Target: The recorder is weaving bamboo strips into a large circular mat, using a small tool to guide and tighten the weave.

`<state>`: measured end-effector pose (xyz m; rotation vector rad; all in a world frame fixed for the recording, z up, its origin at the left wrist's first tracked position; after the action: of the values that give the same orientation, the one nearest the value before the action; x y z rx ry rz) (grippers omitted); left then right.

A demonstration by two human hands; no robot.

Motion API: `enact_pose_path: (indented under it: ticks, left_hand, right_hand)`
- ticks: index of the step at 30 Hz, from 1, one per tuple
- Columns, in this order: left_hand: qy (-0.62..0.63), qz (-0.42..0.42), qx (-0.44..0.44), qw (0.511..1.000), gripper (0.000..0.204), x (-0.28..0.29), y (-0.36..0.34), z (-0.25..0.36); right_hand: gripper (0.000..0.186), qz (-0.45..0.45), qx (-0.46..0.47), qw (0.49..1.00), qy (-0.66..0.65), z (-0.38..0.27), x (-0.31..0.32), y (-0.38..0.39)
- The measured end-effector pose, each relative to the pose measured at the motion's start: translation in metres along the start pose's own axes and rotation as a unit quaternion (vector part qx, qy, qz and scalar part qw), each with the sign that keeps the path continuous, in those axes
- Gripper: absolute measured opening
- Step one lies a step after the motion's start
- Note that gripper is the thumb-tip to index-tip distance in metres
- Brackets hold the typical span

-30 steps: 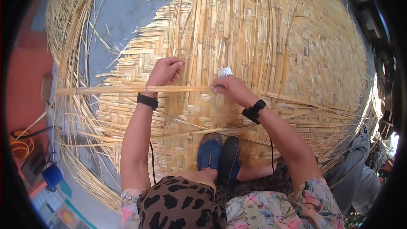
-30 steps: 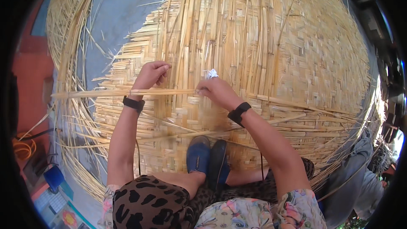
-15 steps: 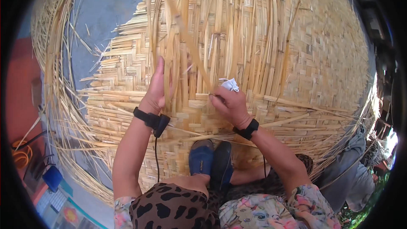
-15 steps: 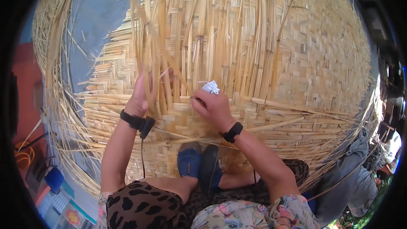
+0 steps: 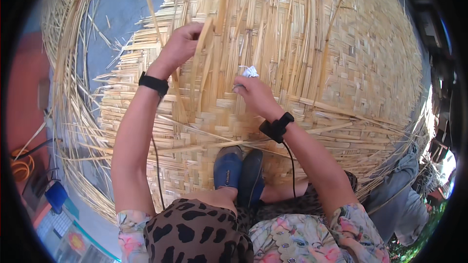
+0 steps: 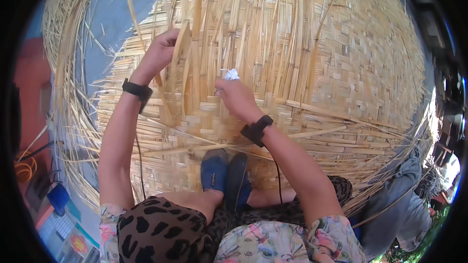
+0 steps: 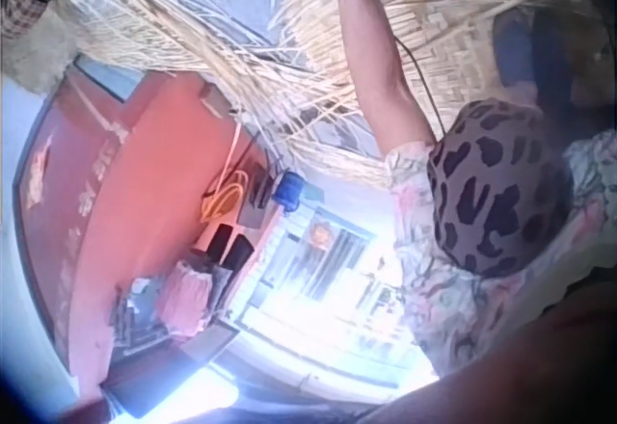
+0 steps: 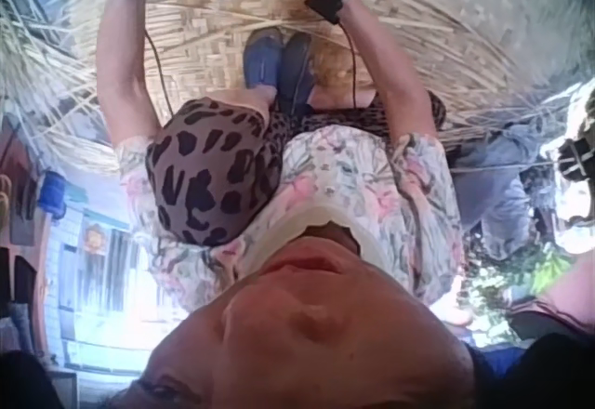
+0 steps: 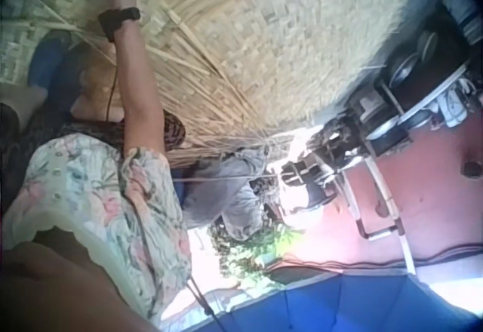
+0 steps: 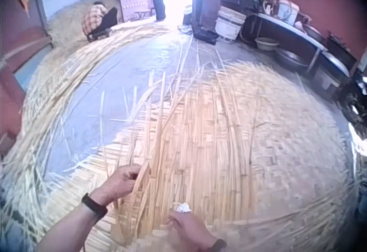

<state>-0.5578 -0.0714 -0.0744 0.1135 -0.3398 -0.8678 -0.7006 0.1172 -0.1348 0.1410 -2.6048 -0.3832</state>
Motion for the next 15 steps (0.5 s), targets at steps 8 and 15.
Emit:
enact_pose_path:
  ticks: [8, 15]
  left_hand:
    - [0.106, 0.081, 0.206, 0.969, 0.022, 0.024, 0.117, -0.019]
    - [0.306, 0.33, 0.0, 0.893, 0.015, 0.025, 0.154, -0.045]
  right_hand:
    - [0.018, 0.03, -0.014, 0.998, 0.049, 0.008, -0.009, 0.001]
    - [0.024, 0.135, -0.085, 0.977, -0.139, 0.02, -0.02, -0.003]
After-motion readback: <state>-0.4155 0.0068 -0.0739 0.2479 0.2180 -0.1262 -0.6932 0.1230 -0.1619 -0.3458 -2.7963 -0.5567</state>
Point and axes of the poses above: each hand's wrist, its own y-axis away from the middle knuckle, its own x-axis out of the back of the hand, z = x × y, the point moved 4 cm from there along -y, towards the middle knuckle, and after that the axes turned 3 degrees about -z, right-handed, at the moved point
